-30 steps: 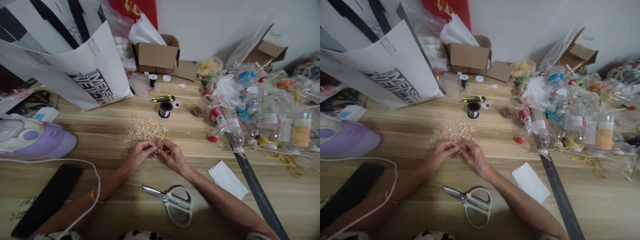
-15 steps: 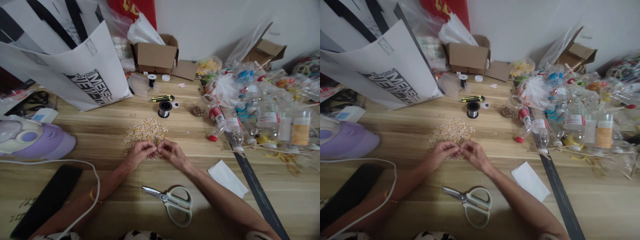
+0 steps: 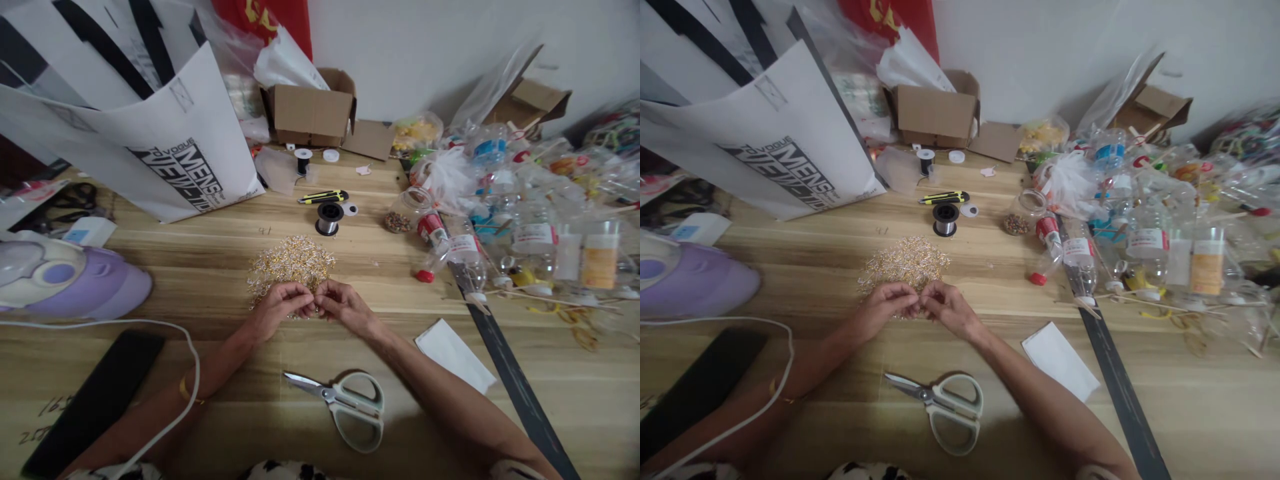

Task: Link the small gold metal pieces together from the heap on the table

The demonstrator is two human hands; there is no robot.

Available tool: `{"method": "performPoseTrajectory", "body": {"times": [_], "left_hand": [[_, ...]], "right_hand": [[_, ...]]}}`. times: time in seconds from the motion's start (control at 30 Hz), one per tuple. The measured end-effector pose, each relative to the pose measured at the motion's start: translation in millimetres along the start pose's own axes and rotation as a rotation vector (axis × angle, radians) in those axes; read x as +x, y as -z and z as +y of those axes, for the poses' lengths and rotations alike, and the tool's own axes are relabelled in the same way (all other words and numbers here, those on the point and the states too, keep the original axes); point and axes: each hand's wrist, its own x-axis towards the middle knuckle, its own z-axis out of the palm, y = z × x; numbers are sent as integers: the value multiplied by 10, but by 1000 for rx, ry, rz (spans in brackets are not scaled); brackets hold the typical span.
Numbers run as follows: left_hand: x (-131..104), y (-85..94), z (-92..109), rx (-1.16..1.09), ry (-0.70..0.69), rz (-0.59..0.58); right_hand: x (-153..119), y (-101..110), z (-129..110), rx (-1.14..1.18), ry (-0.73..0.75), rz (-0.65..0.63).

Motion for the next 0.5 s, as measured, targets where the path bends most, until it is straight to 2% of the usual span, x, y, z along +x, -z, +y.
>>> {"method": "performPoseTrajectory", "body": {"times": [0.17, 0.5], "left_hand": [[3, 11, -17, -12, 2, -6], [9, 4, -7, 29, -11, 18]], "right_hand": [[6, -1, -4, -21, -21, 11], [-24, -20, -75, -104, 95, 64]]}}
